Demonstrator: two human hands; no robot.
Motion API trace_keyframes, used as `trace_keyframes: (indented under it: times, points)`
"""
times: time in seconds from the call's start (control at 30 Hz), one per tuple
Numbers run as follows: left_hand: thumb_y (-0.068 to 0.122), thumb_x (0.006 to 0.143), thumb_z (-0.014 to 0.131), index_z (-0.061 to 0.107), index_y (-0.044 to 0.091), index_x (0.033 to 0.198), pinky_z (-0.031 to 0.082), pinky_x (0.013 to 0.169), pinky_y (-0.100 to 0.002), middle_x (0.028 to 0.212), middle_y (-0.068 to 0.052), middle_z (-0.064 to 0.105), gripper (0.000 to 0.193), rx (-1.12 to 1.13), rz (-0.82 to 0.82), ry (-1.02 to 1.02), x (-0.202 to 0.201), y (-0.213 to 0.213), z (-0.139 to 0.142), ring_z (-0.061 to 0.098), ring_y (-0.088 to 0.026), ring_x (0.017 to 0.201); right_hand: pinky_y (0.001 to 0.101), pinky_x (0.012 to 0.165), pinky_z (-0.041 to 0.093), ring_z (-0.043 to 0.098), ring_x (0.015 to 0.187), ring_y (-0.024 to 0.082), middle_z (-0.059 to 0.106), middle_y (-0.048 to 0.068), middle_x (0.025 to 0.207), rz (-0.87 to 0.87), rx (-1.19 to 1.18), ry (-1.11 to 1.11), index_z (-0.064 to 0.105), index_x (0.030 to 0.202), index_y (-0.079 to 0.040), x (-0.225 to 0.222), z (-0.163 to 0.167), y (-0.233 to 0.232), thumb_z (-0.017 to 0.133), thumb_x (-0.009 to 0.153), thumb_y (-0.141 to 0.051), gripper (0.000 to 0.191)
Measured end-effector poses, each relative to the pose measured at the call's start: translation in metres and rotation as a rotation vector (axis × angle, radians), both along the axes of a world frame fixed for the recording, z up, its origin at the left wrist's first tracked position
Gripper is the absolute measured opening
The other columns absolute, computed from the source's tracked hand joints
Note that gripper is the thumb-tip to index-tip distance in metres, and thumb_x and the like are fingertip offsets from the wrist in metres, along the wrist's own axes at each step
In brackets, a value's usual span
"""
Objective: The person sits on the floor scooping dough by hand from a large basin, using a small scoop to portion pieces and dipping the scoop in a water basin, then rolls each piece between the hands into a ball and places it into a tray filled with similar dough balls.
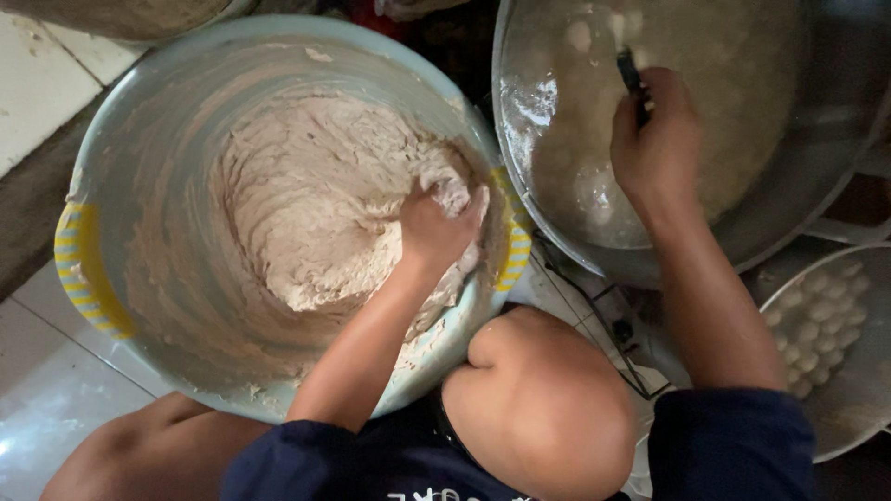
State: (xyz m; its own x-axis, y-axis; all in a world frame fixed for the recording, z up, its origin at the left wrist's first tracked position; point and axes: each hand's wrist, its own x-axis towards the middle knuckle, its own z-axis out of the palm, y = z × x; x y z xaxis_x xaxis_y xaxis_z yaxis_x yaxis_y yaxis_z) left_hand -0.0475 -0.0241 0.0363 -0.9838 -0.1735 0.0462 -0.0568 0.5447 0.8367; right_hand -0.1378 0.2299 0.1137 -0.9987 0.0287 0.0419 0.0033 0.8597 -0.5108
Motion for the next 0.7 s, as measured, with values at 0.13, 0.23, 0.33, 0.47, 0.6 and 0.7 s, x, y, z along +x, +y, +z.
trace_keyframes:
  times: [0.13, 0.23, 0.33, 0.47, 0.6, 0.7]
  points:
    - [0.026, 0.087, 0.082, 0.072, 0.002, 0.103, 0.060, 0.078, -0.041, 0.094, -0.017, 0.076, 0.031, 0.192, 0.039, 0.052, -0.003, 0.002, -0.002, 0.074, -0.037, 0.087, 0.0383, 0.070, 0.053, 0.067, 0.079, 0.027, 0.067, 0.019, 0.091, -0.066, -0.327, -0.401, 0.060, 0.119, -0.003, 0.038, 0.039, -0.025, 0.058, 0.102, -0.009, 0.018]
    - [0.025, 0.081, 0.083, 0.071, 0.003, 0.095, 0.059, 0.071, -0.039, 0.085, -0.014, 0.075, 0.028, 0.209, 0.024, 0.056, -0.003, 0.002, -0.001, 0.074, -0.032, 0.078, 0.0380, 0.075, 0.056, 0.069, 0.084, 0.027, 0.071, 0.018, 0.096, 0.199, -0.257, -0.437, 0.063, 0.123, -0.003, 0.066, 0.058, -0.047, 0.065, 0.097, -0.010, 0.027]
    - [0.025, 0.081, 0.083, 0.071, 0.005, 0.092, 0.059, 0.068, -0.037, 0.082, -0.010, 0.075, 0.025, 0.272, -0.027, 0.052, 0.000, 0.004, -0.002, 0.075, -0.027, 0.075, 0.0385, 0.077, 0.057, 0.073, 0.089, 0.030, 0.072, 0.020, 0.104, 0.201, -0.252, -0.475, 0.060, 0.133, -0.003, 0.085, 0.068, -0.062, 0.065, 0.095, -0.012, 0.039]
    - [0.021, 0.082, 0.079, 0.072, 0.007, 0.092, 0.061, 0.069, -0.037, 0.084, -0.009, 0.076, 0.018, 0.272, -0.023, 0.070, 0.007, 0.006, -0.008, 0.077, -0.026, 0.077, 0.0405, 0.080, 0.057, 0.073, 0.098, 0.037, 0.070, 0.024, 0.112, 0.247, -0.243, -0.402, 0.059, 0.135, -0.002, 0.098, 0.072, -0.073, 0.065, 0.097, -0.012, 0.040]
    - [0.018, 0.078, 0.077, 0.077, 0.009, 0.090, 0.061, 0.075, -0.041, 0.085, -0.014, 0.076, 0.014, 0.054, -0.131, -0.123, 0.007, 0.006, -0.016, 0.075, -0.032, 0.082, 0.0381, 0.081, 0.057, 0.073, 0.098, 0.033, 0.072, 0.022, 0.113, 0.359, -0.314, -0.355, 0.060, 0.134, -0.002, 0.100, 0.069, -0.077, 0.064, 0.098, -0.011, 0.037]
    - [0.020, 0.076, 0.078, 0.078, 0.006, 0.092, 0.059, 0.078, -0.045, 0.091, -0.018, 0.076, 0.021, -0.120, -0.122, -0.227, 0.001, 0.004, -0.018, 0.073, -0.038, 0.085, 0.0386, 0.064, 0.052, 0.061, 0.070, 0.024, 0.072, 0.016, 0.085, 0.143, -0.249, -0.791, 0.063, 0.136, -0.009, 0.090, 0.059, -0.072, 0.065, 0.095, -0.015, 0.041]
